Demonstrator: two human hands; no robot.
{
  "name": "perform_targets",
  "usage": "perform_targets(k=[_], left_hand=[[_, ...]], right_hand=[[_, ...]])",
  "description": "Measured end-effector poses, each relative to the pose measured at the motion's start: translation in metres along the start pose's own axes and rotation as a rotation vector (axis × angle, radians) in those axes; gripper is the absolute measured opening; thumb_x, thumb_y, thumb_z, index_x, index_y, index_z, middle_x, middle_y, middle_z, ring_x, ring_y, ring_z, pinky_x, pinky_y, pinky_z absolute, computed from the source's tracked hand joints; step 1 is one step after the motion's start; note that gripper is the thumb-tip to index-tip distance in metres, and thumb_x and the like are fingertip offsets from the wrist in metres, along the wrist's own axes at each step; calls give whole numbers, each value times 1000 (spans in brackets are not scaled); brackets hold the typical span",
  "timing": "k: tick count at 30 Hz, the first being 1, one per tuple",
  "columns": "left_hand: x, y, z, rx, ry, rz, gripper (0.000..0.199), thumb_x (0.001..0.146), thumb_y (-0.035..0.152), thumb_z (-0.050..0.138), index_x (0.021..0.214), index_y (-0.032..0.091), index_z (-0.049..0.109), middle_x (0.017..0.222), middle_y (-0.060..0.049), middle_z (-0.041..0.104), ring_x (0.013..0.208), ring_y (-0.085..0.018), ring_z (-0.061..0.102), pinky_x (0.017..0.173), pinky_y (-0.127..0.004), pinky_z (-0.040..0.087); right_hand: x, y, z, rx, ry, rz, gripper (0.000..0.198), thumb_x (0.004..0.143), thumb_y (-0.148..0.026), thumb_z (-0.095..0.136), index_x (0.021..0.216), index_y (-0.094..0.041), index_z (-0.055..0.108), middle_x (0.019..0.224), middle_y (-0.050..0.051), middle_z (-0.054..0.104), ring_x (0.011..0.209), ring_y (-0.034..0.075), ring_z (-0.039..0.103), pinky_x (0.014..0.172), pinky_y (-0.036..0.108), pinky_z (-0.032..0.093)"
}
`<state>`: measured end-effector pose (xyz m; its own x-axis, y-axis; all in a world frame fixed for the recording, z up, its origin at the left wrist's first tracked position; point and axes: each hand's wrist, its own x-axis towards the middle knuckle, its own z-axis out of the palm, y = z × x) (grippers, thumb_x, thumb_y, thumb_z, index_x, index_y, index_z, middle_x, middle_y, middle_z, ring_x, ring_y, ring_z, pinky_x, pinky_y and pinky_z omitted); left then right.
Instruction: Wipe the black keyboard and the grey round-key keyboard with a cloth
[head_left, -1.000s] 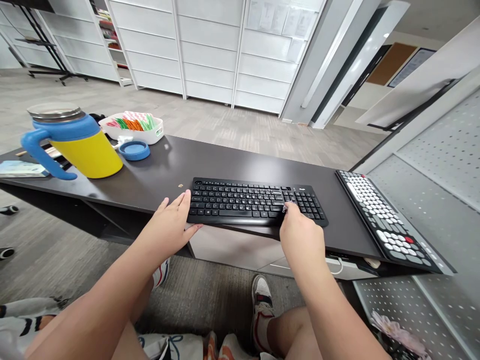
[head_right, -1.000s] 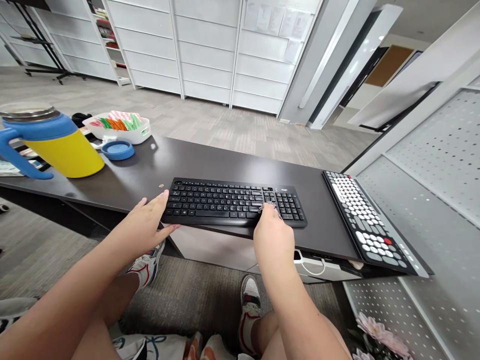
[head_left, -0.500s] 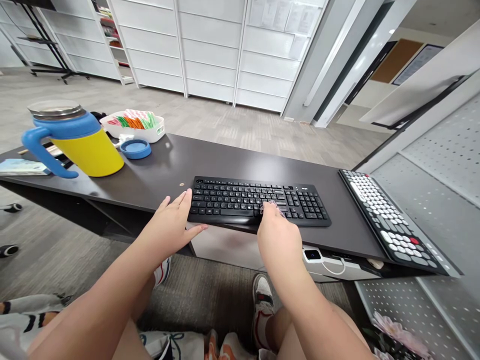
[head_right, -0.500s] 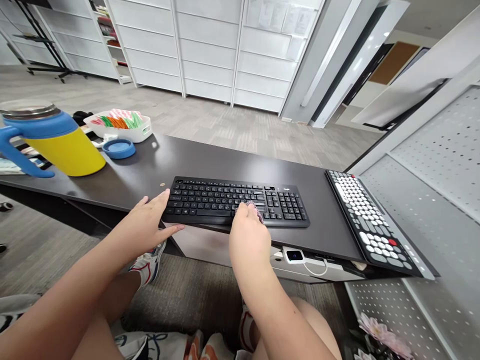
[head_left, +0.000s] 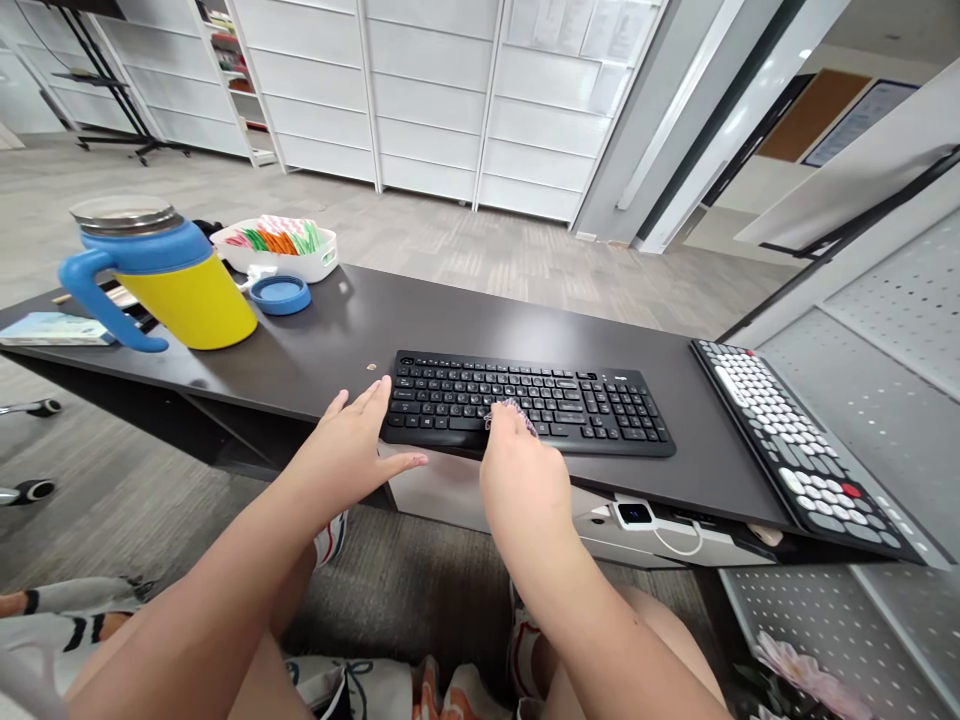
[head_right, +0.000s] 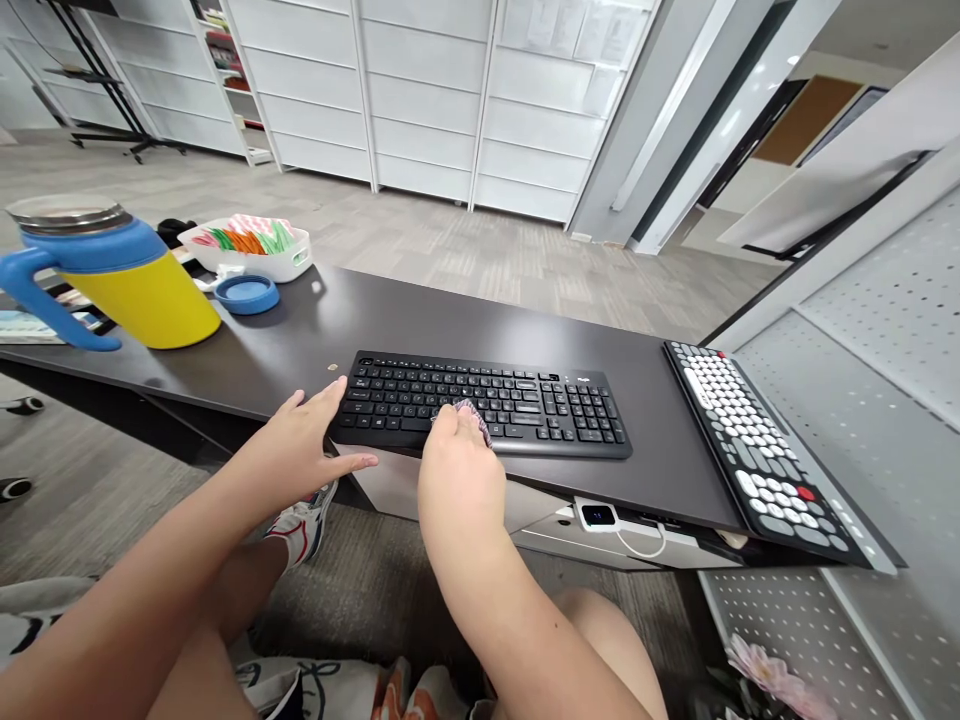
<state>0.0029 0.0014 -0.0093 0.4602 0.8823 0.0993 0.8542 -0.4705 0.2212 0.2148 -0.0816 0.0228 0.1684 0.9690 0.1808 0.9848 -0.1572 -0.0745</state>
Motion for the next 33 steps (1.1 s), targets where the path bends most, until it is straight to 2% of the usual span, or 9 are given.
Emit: perform_targets(k=[5, 10, 17, 21, 25, 29, 33], left_hand=[[1, 1, -3, -15, -10, -4, 112, 87, 67, 72, 169, 8, 24, 170, -24, 39, 160, -34, 36, 132, -58, 23], [0, 2, -5, -35, -6, -10, 105, 87, 59, 71, 169, 10, 27, 168, -23, 42, 159, -34, 38, 131, -58, 25], [-1, -7, -1, -71, -3, 19, 92, 90, 48, 63, 166, 6, 32, 167, -23, 43, 156, -33, 43, 132, -57, 24], [-4, -11, -4, -98, -22, 42, 86, 92, 47, 63, 164, 8, 36, 165, -21, 47, 158, -30, 40, 132, -55, 23], [-10, -11, -7, -105, -35, 44, 89, 91, 49, 67, 164, 8, 35, 165, -22, 47, 157, -31, 41, 133, -54, 22], [-15, -9, -9, -105, -52, 43, 89, 92, 47, 68, 165, 10, 35, 167, -21, 45, 157, -31, 41, 133, -55, 22], [-18, -9, -10, -115, -76, 47, 85, 92, 44, 64, 164, 7, 37, 168, -22, 43, 159, -31, 38, 133, -57, 21]], right_hand=[[-1, -23, 4, 84, 17, -84, 45, 97, 3, 45, 138, -6, 62, 148, 26, 63, 136, 28, 65, 99, 36, 63], [-3, -41, 8, 132, 36, -164, 44, 98, 1, 49, 140, -3, 61, 148, 27, 62, 138, 30, 63, 105, 39, 60], [-9, -62, 18, 128, 102, -272, 45, 99, -2, 50, 142, -2, 61, 148, 27, 61, 139, 29, 62, 113, 39, 55], [-8, -64, 22, 148, 148, -288, 44, 99, -2, 50, 140, -2, 64, 146, 26, 64, 137, 28, 64, 114, 37, 54], [-4, -56, 19, 205, 190, -306, 46, 98, 0, 48, 141, -4, 64, 145, 21, 67, 134, 25, 67, 111, 34, 56], [2, -50, 17, 289, 173, -313, 43, 100, -3, 49, 140, -10, 65, 139, 14, 72, 127, 21, 71, 105, 29, 58], [1, -56, 22, 342, 152, -391, 44, 100, -5, 49, 141, -10, 65, 143, 14, 70, 133, 22, 68, 114, 34, 53]])
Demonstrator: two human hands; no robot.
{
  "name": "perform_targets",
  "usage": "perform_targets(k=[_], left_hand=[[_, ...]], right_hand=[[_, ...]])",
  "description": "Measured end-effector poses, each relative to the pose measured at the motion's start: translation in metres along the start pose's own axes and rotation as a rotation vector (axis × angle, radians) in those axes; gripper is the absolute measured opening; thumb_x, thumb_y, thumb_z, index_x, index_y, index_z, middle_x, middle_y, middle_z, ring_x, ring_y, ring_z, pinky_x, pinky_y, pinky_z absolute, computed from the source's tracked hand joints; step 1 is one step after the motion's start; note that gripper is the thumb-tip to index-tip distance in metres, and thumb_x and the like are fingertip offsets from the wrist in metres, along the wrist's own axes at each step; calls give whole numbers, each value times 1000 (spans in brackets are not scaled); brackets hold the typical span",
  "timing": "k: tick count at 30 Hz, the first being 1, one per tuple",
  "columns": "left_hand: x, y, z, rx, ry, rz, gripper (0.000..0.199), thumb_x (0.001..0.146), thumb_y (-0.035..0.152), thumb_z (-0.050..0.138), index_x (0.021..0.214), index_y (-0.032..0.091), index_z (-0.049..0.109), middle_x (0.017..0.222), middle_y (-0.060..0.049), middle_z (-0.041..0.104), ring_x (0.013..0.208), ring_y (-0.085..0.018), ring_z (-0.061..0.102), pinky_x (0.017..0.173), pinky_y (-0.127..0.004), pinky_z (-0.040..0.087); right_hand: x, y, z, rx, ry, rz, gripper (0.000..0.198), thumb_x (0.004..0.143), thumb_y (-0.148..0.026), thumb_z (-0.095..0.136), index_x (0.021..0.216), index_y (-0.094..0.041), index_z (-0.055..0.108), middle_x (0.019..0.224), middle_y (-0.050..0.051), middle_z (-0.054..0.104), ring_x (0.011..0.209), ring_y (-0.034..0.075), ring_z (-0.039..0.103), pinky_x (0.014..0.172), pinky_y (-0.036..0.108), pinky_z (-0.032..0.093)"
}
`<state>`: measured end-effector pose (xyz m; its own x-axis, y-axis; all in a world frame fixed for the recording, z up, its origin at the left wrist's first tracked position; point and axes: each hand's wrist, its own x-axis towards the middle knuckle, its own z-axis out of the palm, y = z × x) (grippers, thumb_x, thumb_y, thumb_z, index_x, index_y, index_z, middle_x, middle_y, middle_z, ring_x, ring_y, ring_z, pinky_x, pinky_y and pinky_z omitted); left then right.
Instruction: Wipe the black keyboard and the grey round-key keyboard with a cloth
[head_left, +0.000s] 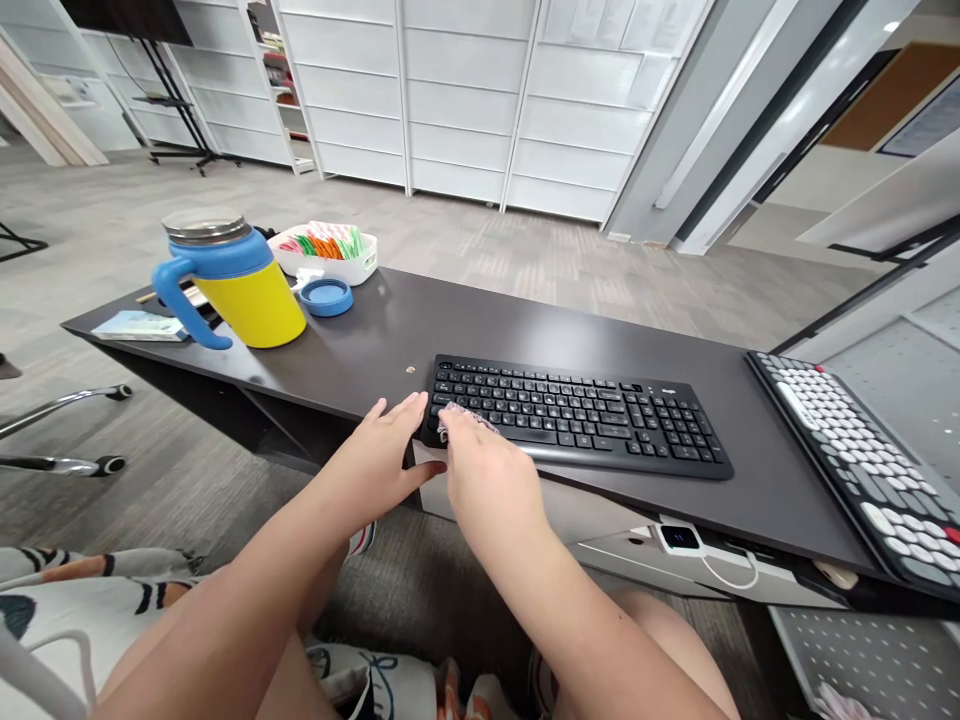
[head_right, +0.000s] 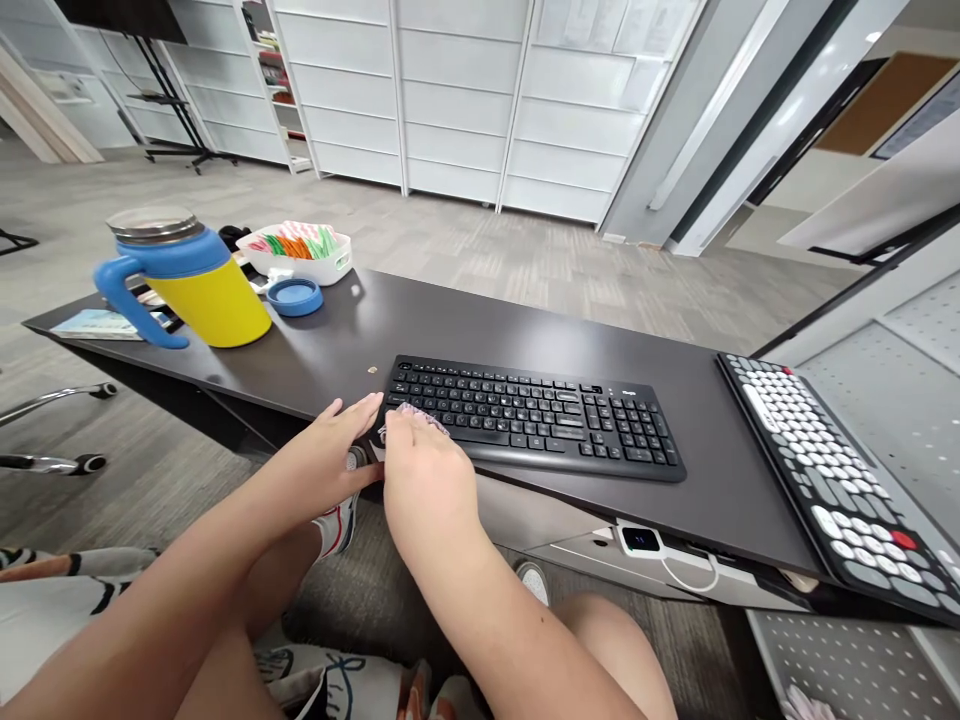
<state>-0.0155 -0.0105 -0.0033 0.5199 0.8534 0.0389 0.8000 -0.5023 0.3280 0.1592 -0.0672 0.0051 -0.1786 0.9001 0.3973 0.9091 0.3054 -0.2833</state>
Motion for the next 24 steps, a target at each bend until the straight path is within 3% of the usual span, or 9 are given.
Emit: perform_targets(k=[2, 4, 7, 9, 13, 15, 18, 21, 24], left_hand=[[-2, 0, -2, -22, -14, 9, 86, 90, 39, 63, 164, 7, 36, 168, -22, 42, 159, -32, 37, 133, -59, 22], [-5, 0, -8, -73, -16, 19, 86, 87, 35, 64, 164, 9, 37, 167, -22, 45, 158, -33, 40, 132, -59, 24], [-12, 6, -22, -217, 99, -2, 81, 87, 39, 71, 160, 15, 46, 160, -17, 56, 148, -33, 53, 128, -54, 36], [-18, 11, -32, -345, 189, -8, 77, 84, 48, 79, 152, 20, 56, 152, -13, 64, 138, -32, 63, 120, -48, 46], [-25, 25, -39, -624, 175, -42, 40, 90, 51, 79, 120, 26, 76, 115, -4, 81, 106, -24, 76, 97, -35, 58], [-26, 32, -37, -767, 160, -89, 29, 94, 49, 74, 109, 24, 78, 101, -2, 81, 95, -21, 77, 88, -31, 59], [-25, 41, -34, -934, 185, -134, 26, 95, 45, 75, 106, 22, 78, 96, -2, 81, 89, -18, 76, 80, -27, 59], [-24, 46, -33, -966, 221, -160, 22, 95, 41, 75, 100, 20, 78, 86, -1, 78, 82, -16, 74, 76, -25, 59], [-24, 47, -33, -954, 210, -147, 21, 94, 41, 75, 95, 20, 78, 83, 0, 77, 78, -15, 71, 74, -24, 58]], right_hand=[[-1, -5, 3, 82, -34, -69, 44, 100, -6, 49, 140, -9, 66, 146, 15, 68, 136, 24, 65, 119, 38, 49], [0, -8, 0, 239, -89, -72, 42, 101, -9, 49, 138, -12, 68, 137, 15, 74, 127, 26, 71, 114, 39, 53], [3, -4, -13, 634, -155, 91, 37, 105, -19, 48, 133, -24, 71, 116, 6, 81, 105, 22, 78, 96, 38, 60], [5, 4, -22, 953, -174, 217, 31, 107, -26, 50, 127, -29, 74, 113, 3, 80, 102, 20, 76, 90, 35, 59], [4, 18, -30, 1435, -224, 392, 24, 103, -39, 61, 117, -26, 76, 107, 3, 78, 91, 18, 70, 78, 30, 56], [1, 21, -31, 1528, -228, 448, 26, 100, -43, 67, 117, -26, 76, 103, 3, 76, 85, 16, 68, 74, 29, 54], [-3, 24, -33, 1501, -201, 472, 28, 97, -46, 72, 116, -25, 76, 102, 3, 75, 86, 16, 66, 75, 29, 54], [-3, 27, -35, 1464, -216, 475, 31, 94, -46, 76, 115, -24, 77, 104, 3, 76, 89, 17, 67, 78, 30, 55], [-3, 32, -38, 1485, -331, 466, 34, 89, -46, 82, 111, -20, 80, 99, 4, 78, 85, 17, 67, 78, 30, 54]])
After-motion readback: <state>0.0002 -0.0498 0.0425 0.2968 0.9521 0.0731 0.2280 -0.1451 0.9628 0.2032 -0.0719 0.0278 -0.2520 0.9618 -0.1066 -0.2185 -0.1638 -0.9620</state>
